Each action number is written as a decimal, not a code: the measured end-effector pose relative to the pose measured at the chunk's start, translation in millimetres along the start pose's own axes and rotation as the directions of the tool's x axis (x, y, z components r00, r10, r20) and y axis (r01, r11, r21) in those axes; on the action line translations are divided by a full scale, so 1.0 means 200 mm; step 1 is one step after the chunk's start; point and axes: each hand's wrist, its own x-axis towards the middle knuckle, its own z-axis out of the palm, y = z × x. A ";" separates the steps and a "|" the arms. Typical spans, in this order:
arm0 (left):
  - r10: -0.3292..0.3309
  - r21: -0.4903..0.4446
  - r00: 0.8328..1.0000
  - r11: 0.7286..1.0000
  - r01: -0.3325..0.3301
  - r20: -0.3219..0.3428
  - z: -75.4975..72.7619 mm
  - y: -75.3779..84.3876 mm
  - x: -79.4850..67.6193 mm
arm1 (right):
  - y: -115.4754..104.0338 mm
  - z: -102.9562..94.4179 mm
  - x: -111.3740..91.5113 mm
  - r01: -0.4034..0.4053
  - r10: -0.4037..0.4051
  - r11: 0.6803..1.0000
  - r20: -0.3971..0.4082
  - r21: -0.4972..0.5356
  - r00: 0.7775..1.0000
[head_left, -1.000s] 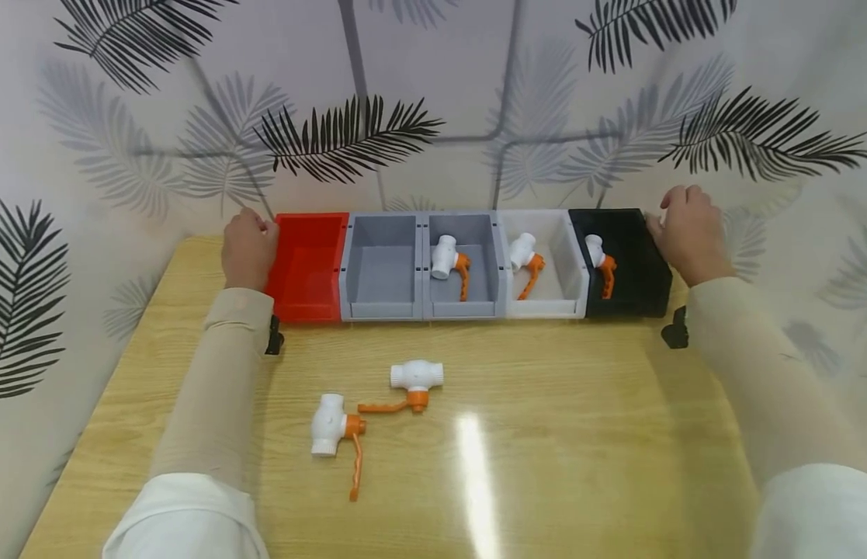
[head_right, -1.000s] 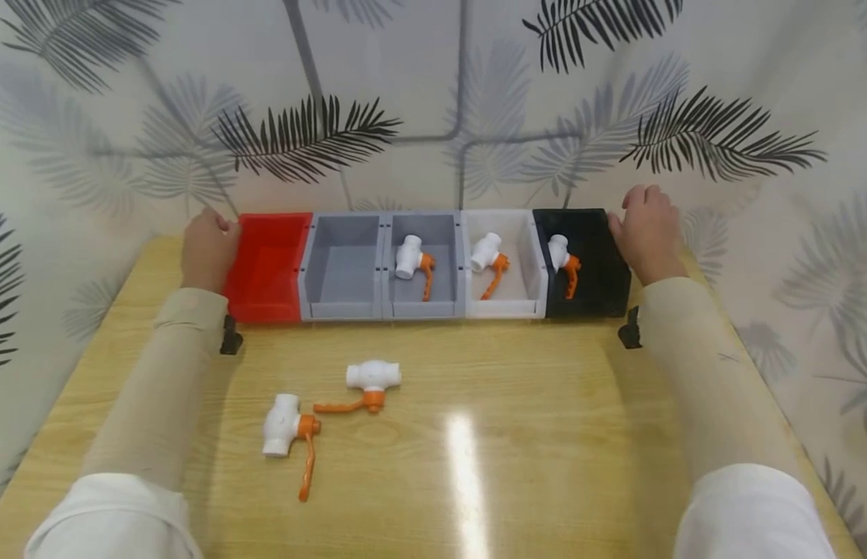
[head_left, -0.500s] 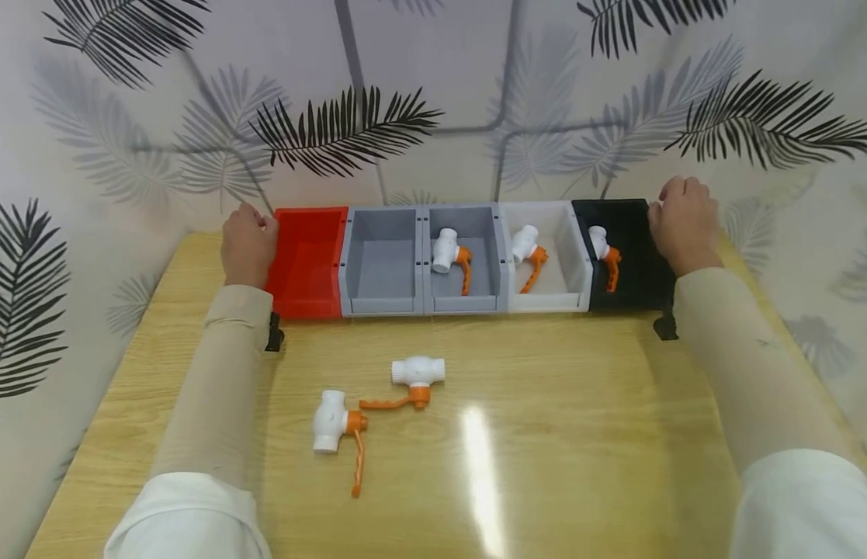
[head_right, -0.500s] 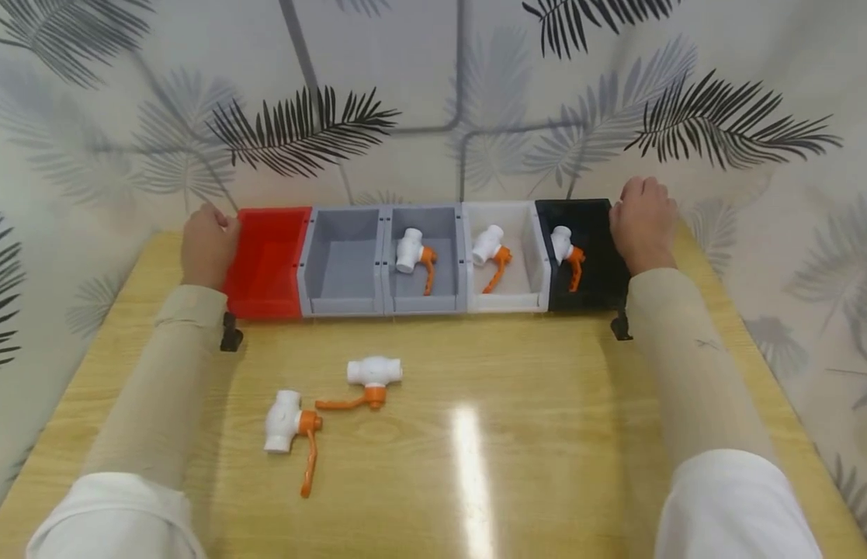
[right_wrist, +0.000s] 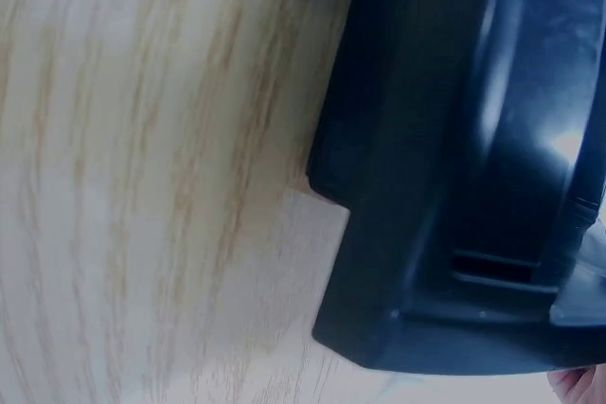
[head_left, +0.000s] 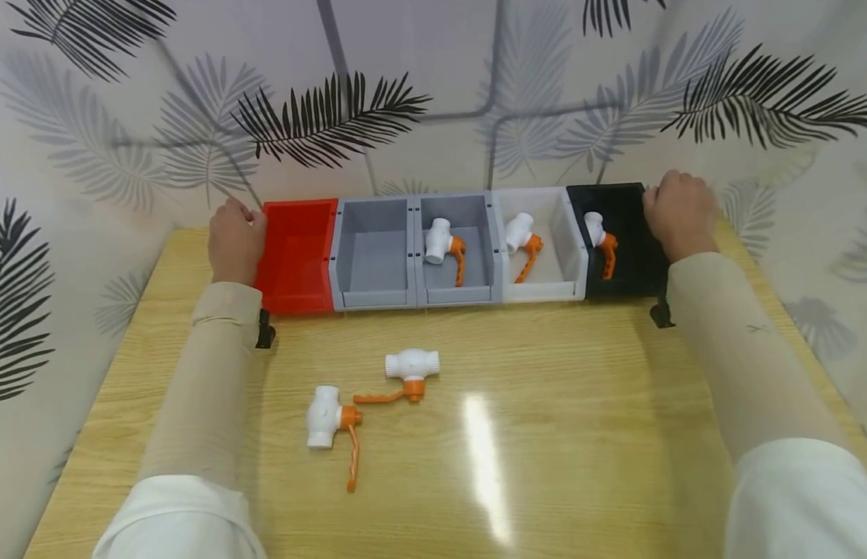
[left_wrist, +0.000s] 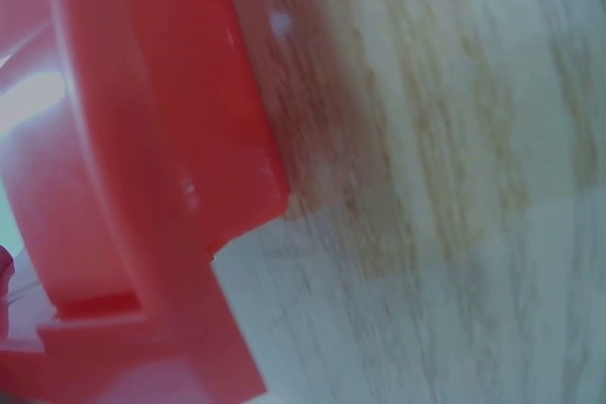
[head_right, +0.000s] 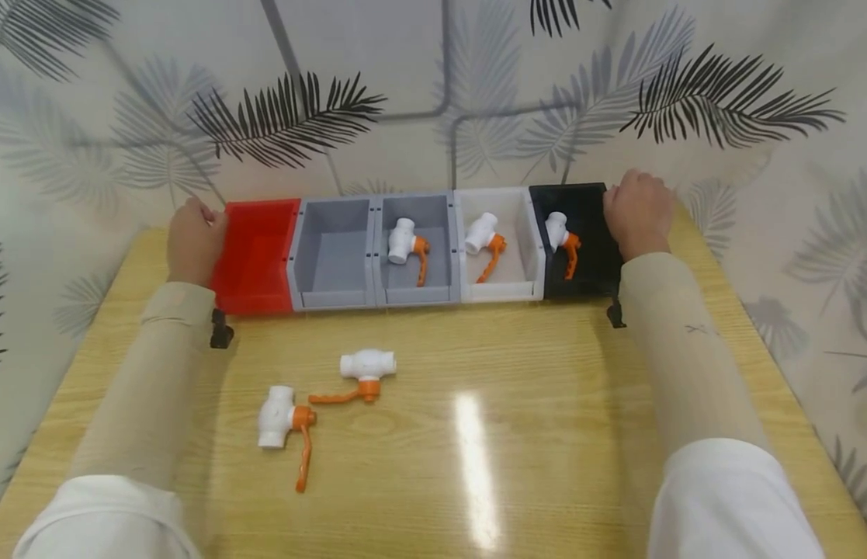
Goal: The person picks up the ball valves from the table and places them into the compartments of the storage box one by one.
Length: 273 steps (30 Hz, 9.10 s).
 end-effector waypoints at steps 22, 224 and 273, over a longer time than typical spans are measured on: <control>0.013 -0.009 1.000 1.000 -0.013 -0.026 -0.01 -0.03 0.00 | -0.04 -0.02 0.05 0.032 -0.024 0.993 0.068 -0.116 0.997; 0.579 -0.089 0.718 0.798 -0.596 0.386 0.10 0.43 -0.59 | -0.01 -0.01 -0.02 -0.058 0.068 0.996 0.175 -0.062 0.982; 0.483 0.212 0.764 0.768 -0.604 0.428 0.23 0.60 -0.60 | -0.01 0.01 -0.03 -0.043 0.052 0.998 0.173 -0.053 0.984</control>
